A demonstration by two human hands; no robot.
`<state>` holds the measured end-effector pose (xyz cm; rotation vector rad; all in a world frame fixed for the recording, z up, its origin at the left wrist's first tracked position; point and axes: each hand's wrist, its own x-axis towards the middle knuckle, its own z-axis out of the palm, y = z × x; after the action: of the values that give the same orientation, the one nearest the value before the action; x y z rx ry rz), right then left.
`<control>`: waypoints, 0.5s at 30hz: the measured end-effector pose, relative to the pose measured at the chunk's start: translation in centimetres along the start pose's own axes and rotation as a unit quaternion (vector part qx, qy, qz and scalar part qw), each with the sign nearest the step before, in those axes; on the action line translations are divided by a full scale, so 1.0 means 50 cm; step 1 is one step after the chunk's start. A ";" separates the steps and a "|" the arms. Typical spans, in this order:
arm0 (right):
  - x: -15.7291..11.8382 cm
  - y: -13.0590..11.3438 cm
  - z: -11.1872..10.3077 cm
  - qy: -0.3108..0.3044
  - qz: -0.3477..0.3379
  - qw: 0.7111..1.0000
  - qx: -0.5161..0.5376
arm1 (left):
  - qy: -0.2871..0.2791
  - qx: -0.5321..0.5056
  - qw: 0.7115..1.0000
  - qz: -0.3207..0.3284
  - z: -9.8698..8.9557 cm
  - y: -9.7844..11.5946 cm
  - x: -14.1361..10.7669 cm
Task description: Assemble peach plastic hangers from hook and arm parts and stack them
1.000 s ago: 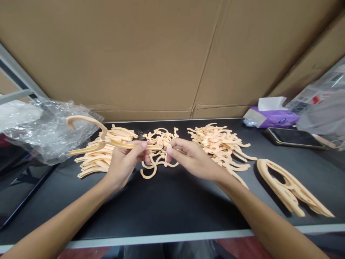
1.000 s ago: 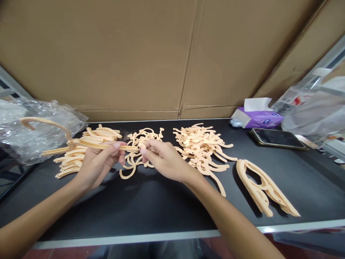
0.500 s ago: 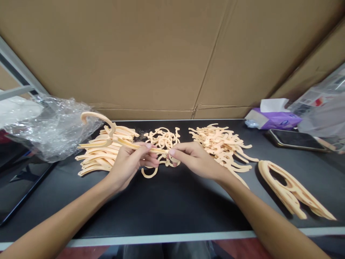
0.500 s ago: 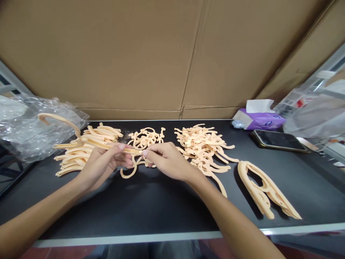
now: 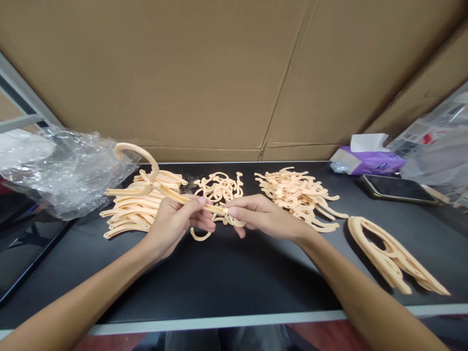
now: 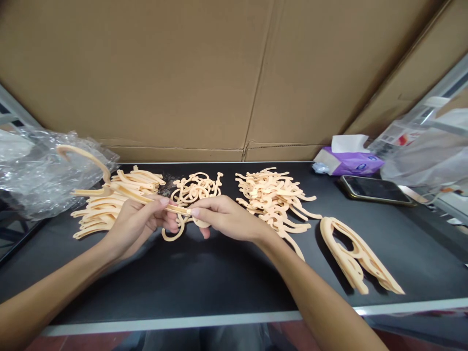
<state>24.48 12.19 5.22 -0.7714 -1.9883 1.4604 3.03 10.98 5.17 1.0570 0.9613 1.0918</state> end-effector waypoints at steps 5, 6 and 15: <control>0.000 -0.001 0.000 0.027 -0.029 0.998 -0.053 | -0.004 -0.019 1.000 -0.013 0.001 0.001 0.000; -0.001 -0.001 0.000 0.033 -0.031 0.997 -0.062 | -0.006 -0.023 1.000 -0.016 0.001 0.001 -0.001; -0.003 -0.004 0.011 0.072 -0.045 0.989 -0.124 | -0.002 0.018 0.999 -0.041 0.003 -0.001 -0.001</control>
<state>24.16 11.68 5.24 -0.8538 -2.0879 1.0868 3.16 10.90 5.17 1.0400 1.0154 1.0072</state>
